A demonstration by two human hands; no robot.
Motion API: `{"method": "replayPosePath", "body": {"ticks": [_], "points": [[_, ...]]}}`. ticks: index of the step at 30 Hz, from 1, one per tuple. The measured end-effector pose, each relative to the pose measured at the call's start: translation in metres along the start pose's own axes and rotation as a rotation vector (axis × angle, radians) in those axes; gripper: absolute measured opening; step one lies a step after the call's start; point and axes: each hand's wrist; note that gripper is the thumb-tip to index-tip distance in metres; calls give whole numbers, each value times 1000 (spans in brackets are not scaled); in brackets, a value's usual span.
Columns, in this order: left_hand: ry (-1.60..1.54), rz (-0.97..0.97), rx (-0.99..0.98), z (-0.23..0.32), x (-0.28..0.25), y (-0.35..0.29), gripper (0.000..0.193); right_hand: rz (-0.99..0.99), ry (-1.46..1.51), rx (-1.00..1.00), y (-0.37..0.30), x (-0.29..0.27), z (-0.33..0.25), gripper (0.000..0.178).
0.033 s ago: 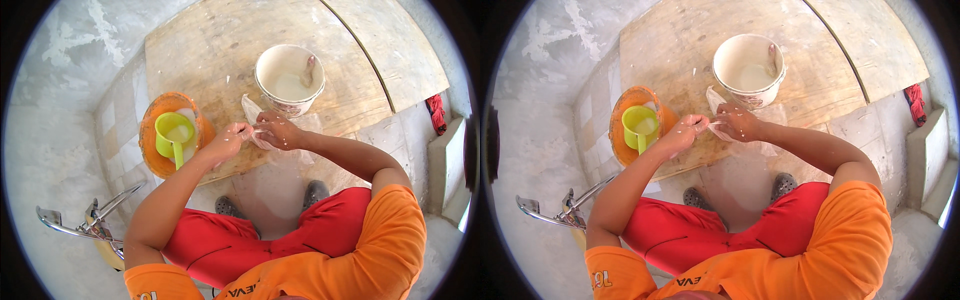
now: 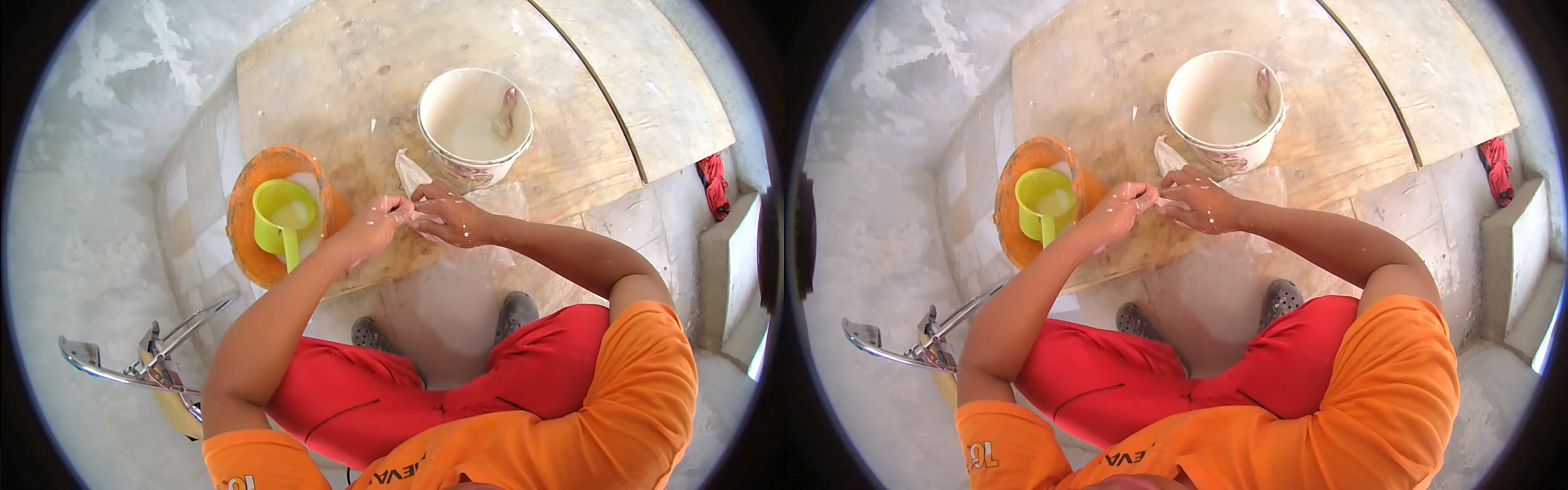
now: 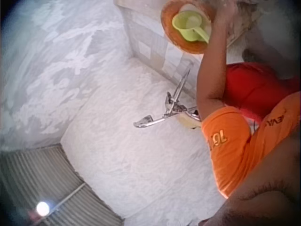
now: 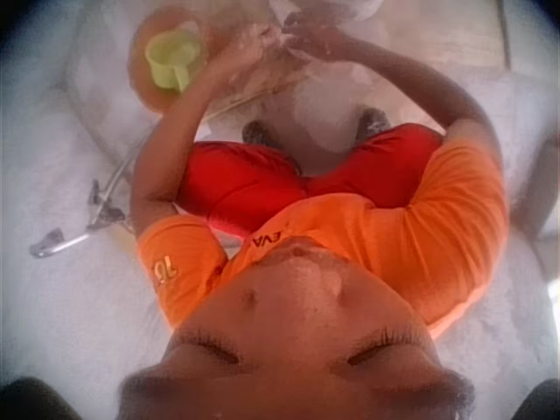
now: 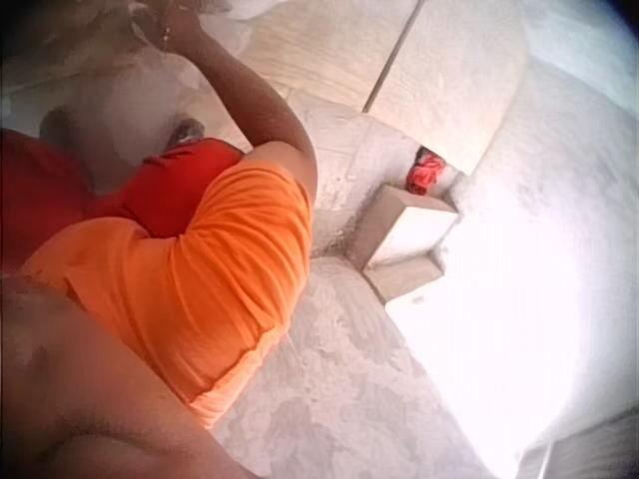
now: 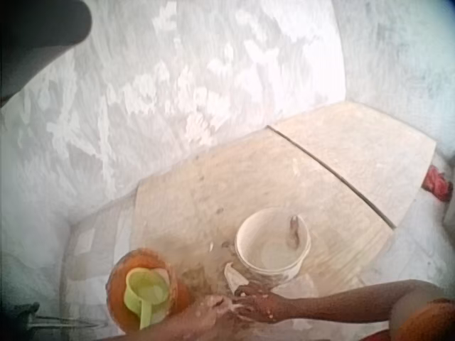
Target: The person mixes a white substance, likely plaster or joint compound, in a small bucket using a stick, adding liquid from a yellow cup and the contents of a small plastic bag.
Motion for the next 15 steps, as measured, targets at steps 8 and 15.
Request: {"method": "replayPosePath", "body": {"ticks": [8,15], "points": [[27,96,-30,-5,-9,16,27,-117,243,167,10,-8,-9,37],[182,44,36,2,-10,16,23,-100,280,198,9,-6,-6,40]]}}
Point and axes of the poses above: each hand's wrist, its own y-axis towards the middle knuckle, its own x-axis out of the palm, z = x × y, and after that the axes turned 15 degrees about -x, right-handed
